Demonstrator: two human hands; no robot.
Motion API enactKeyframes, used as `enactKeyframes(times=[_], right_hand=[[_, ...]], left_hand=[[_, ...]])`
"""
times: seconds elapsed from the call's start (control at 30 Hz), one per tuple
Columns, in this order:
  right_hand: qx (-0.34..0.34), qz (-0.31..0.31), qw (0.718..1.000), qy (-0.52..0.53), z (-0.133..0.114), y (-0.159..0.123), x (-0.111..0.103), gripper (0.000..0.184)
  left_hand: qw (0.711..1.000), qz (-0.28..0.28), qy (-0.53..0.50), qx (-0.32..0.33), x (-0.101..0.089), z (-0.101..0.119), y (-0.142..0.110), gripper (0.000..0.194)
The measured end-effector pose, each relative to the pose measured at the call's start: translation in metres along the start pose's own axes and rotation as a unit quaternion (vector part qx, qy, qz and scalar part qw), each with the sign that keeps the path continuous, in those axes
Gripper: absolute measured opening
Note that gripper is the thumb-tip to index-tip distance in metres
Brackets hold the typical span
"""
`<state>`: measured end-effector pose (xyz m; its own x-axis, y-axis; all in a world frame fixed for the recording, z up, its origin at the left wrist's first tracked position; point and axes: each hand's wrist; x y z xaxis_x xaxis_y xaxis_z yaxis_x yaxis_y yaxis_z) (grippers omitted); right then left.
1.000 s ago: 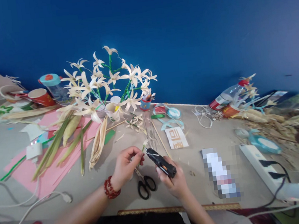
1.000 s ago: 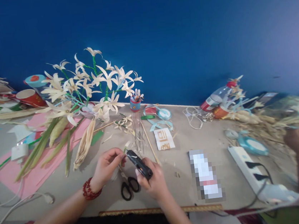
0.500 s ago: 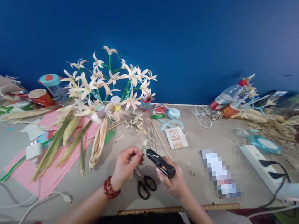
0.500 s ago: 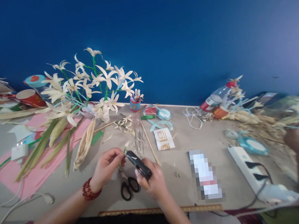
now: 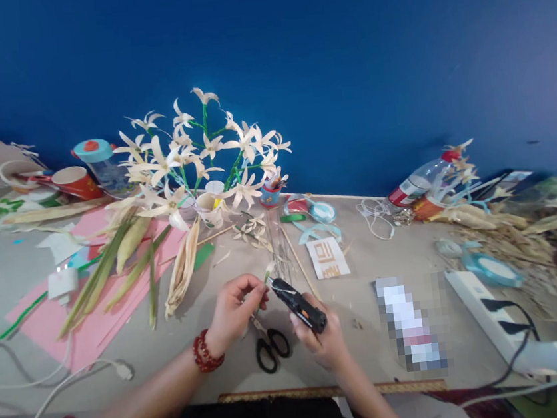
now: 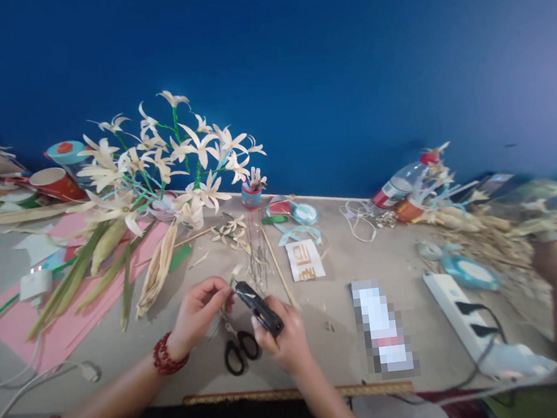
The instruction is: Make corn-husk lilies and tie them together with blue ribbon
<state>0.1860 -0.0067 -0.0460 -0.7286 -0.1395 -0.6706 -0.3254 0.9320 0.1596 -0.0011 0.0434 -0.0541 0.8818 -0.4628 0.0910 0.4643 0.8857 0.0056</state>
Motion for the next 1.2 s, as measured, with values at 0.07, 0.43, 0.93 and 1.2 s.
enactKeyframes(times=[0.07, 0.43, 0.93, 1.2], right_hand=[[0.003, -0.002, 1.0, -0.001, 0.001, -0.001, 0.001, 0.012], [-0.004, 0.005, 1.0, -0.016, 0.001, -0.002, 0.003, 0.012], [0.107, 0.006, 0.972, -0.209, 0.04, -0.027, -0.016, 0.021], [0.148, -0.003, 0.94, -0.307, 0.084, -0.032, -0.054, 0.031]], left_hand=[[1.0, 0.0, -0.002, 0.0, 0.0, 0.001, 0.0, 0.025], [1.0, 0.001, -0.001, 0.007, 0.0, 0.001, 0.001, 0.025], [0.997, 0.043, -0.045, 0.048, -0.004, 0.005, 0.001, 0.021], [0.991, 0.108, -0.02, 0.079, -0.011, 0.008, 0.003, 0.016]])
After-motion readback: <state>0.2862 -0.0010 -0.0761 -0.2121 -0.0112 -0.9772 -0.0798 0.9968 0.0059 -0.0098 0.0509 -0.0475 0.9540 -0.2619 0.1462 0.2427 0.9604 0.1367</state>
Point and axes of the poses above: each hand's wrist, its own y-axis towards the middle knuckle, its own x-axis out of the palm, z = x × y, and after that the axes turned 13 degrees about -z, right-handed
